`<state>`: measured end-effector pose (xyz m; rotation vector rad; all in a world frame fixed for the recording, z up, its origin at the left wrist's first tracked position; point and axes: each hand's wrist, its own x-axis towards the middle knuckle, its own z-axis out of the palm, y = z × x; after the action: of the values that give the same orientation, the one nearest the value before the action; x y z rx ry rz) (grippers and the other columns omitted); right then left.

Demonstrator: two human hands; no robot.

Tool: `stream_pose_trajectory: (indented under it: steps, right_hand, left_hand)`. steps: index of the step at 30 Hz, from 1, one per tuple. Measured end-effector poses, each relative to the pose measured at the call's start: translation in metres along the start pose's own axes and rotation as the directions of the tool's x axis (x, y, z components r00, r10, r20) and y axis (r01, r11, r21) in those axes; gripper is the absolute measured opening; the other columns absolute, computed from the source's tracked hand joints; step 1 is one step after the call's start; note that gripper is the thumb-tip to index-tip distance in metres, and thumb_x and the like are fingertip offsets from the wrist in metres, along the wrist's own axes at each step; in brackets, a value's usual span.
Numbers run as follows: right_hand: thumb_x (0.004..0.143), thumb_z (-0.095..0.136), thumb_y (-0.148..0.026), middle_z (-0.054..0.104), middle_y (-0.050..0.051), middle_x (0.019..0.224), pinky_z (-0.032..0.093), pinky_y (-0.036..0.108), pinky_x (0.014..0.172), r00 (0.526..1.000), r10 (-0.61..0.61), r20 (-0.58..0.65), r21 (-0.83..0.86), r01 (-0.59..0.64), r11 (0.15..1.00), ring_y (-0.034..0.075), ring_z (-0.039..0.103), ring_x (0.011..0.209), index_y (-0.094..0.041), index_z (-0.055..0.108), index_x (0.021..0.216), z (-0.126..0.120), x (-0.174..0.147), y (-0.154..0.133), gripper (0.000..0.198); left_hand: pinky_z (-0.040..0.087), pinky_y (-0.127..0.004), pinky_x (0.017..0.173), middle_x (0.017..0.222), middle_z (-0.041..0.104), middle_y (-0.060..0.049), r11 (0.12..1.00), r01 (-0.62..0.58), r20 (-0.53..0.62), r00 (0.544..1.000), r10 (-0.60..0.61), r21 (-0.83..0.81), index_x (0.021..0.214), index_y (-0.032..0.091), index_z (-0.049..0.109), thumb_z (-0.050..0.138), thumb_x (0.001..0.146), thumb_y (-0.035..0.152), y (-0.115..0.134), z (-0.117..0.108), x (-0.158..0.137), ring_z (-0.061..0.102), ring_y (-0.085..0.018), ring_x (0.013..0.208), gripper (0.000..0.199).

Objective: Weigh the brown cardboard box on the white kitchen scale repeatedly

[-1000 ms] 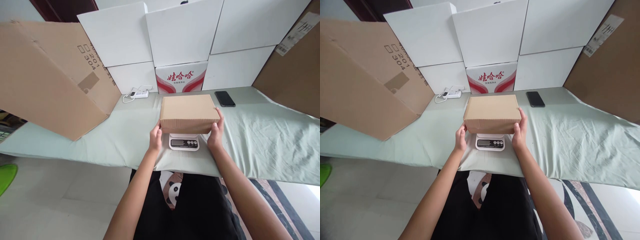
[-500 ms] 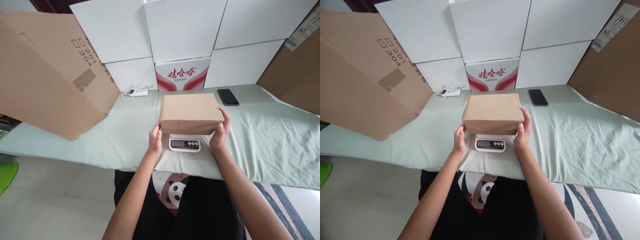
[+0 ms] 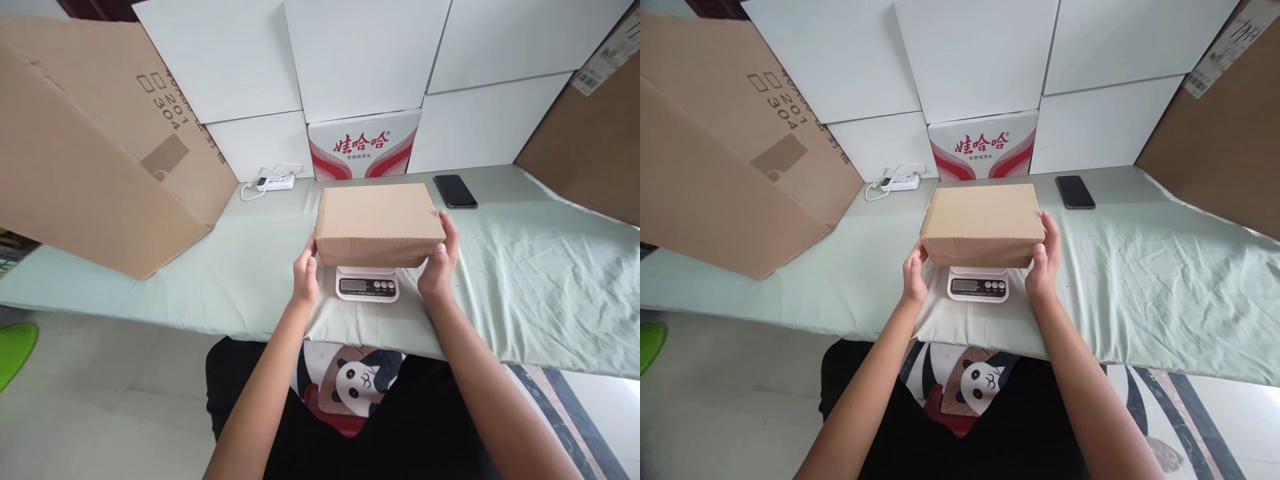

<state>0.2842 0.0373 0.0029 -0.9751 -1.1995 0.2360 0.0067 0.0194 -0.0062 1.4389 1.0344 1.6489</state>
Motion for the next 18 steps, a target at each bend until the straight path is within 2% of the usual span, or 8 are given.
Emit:
stream_pose_trajectory:
  steps: [3, 5, 9, 18]
  right_hand:
    - [0.101, 0.048, -0.082, 0.065, 0.012, 0.159, 0.036, 0.075, 0.135, 0.999, -0.007, 0.046, 0.023, 0.006, 1.000, 0.043, 0.057, 0.155, -0.032, 0.064, 0.156, -0.0022, 0.0006, 0.0047, 0.076]
    - [0.102, 0.048, -0.080, 0.063, 0.011, 0.163, 0.036, 0.075, 0.136, 0.997, -0.017, 0.070, 0.040, 0.014, 0.999, 0.043, 0.056, 0.157, -0.033, 0.062, 0.159, -0.0034, 0.0005, 0.0064, 0.074]
    - [0.103, 0.048, -0.079, 0.062, 0.011, 0.165, 0.036, 0.074, 0.136, 0.998, -0.017, 0.065, 0.032, 0.014, 0.999, 0.043, 0.055, 0.158, -0.033, 0.059, 0.161, -0.0045, -0.0002, 0.0074, 0.076]
    - [0.103, 0.046, -0.078, 0.063, 0.010, 0.165, 0.038, 0.075, 0.134, 0.996, -0.026, 0.087, 0.005, 0.026, 1.000, 0.043, 0.057, 0.157, -0.034, 0.060, 0.161, -0.0059, 0.0013, 0.0016, 0.073]
  left_hand:
    - [0.049, -0.050, 0.136, 0.166, 0.069, -0.014, 0.996, 0.032, -0.051, 0.998, -0.037, -0.085, 0.152, 0.024, 0.073, 0.052, 0.095, 0.091, 0.0009, 0.0006, 0.0024, 0.058, -0.039, 0.163, 0.090]
    - [0.050, -0.051, 0.136, 0.164, 0.071, -0.014, 0.993, 0.052, -0.039, 0.998, -0.056, -0.103, 0.150, 0.025, 0.074, 0.054, 0.095, 0.091, 0.0018, 0.0012, 0.0032, 0.060, -0.039, 0.161, 0.088]
    - [0.048, -0.053, 0.137, 0.156, 0.076, -0.014, 0.996, 0.057, 0.027, 0.998, -0.056, -0.067, 0.147, 0.026, 0.075, 0.052, 0.099, 0.087, 0.0036, 0.0018, 0.0026, 0.061, -0.038, 0.160, 0.082]
    - [0.047, -0.053, 0.137, 0.152, 0.078, -0.014, 0.998, 0.052, 0.024, 0.998, -0.051, -0.040, 0.145, 0.026, 0.077, 0.048, 0.102, 0.085, 0.0052, 0.0024, 0.0016, 0.063, -0.037, 0.158, 0.078]
